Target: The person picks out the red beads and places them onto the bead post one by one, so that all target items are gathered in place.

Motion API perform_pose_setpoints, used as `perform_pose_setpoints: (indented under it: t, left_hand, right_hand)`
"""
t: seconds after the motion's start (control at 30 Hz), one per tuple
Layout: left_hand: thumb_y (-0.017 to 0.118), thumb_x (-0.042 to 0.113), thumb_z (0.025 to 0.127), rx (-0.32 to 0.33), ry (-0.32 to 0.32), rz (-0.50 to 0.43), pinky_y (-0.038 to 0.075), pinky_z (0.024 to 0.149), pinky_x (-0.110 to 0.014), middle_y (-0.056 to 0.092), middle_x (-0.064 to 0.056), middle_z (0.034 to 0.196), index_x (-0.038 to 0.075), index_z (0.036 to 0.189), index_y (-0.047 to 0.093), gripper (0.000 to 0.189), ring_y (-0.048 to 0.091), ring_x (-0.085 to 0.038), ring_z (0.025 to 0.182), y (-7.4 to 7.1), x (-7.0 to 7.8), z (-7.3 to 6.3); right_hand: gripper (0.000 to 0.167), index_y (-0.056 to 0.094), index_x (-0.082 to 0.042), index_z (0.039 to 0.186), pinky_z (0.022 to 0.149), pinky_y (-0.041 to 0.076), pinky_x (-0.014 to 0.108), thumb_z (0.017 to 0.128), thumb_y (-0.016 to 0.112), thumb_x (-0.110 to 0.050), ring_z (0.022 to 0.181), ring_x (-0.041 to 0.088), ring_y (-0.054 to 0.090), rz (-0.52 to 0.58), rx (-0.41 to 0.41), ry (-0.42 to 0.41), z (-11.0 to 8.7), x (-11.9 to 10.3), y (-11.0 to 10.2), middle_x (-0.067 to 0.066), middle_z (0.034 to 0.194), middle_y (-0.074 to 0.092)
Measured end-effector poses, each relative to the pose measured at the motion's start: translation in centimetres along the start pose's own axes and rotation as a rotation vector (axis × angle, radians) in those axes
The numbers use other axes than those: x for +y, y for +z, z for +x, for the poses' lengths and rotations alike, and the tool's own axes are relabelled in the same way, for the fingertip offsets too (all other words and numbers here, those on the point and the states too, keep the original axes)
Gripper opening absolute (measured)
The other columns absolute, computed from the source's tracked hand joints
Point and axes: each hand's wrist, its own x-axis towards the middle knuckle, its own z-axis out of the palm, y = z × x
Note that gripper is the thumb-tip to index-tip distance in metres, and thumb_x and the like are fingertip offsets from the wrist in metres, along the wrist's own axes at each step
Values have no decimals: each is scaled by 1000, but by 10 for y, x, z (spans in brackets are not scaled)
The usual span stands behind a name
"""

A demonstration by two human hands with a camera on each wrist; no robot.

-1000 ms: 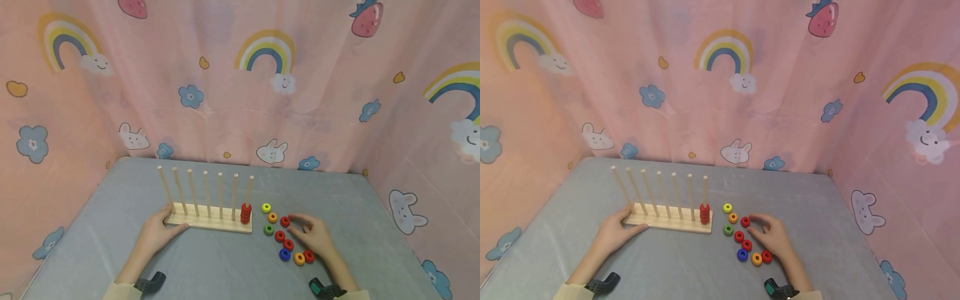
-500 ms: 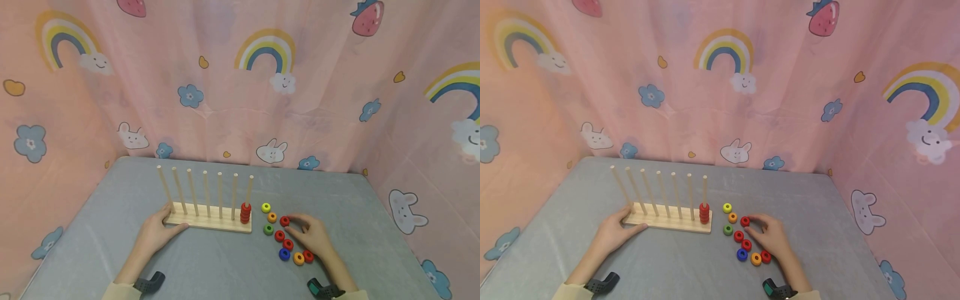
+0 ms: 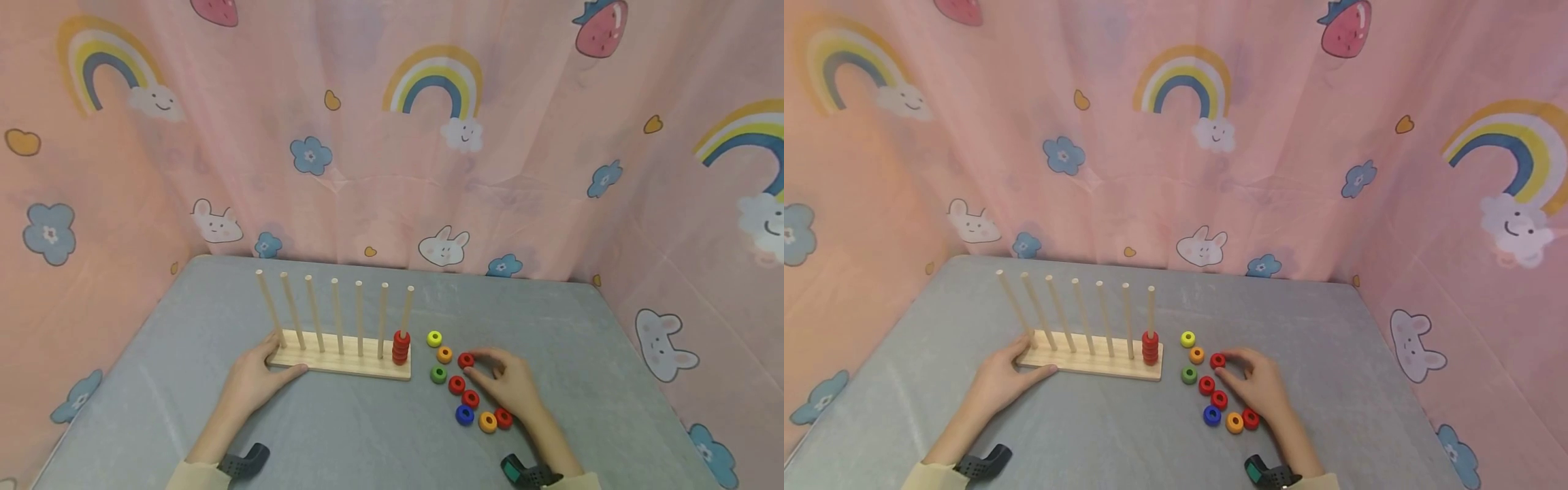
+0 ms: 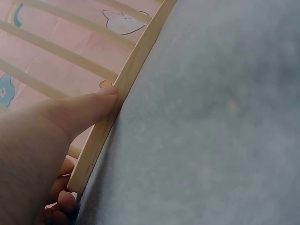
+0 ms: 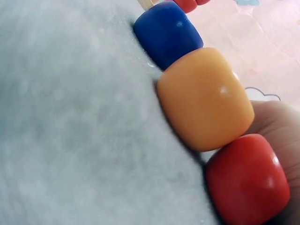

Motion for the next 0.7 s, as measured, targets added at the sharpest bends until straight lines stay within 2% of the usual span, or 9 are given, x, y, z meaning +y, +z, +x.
perform_pose_setpoints:
  t: [0.3,0.7]
  left_hand:
    - [81,64,86,-7,-2,8,42,116,-66,45,-22,162,-5,156,47,104,44,-49,147,0,-1,0]
    - [81,65,86,-2,2,-5,41,117,-65,45,-22,162,-5,155,48,104,44,-49,147,2,-2,0]
  right_hand:
    - [27,81,-11,110,38,27,21,87,90,-19,41,-2,22,89,25,28,-2,2,-1,7,99,77]
    - [26,80,-11,111,38,26,21,87,89,-17,41,1,22,113,21,41,-2,2,-1,7,100,77]
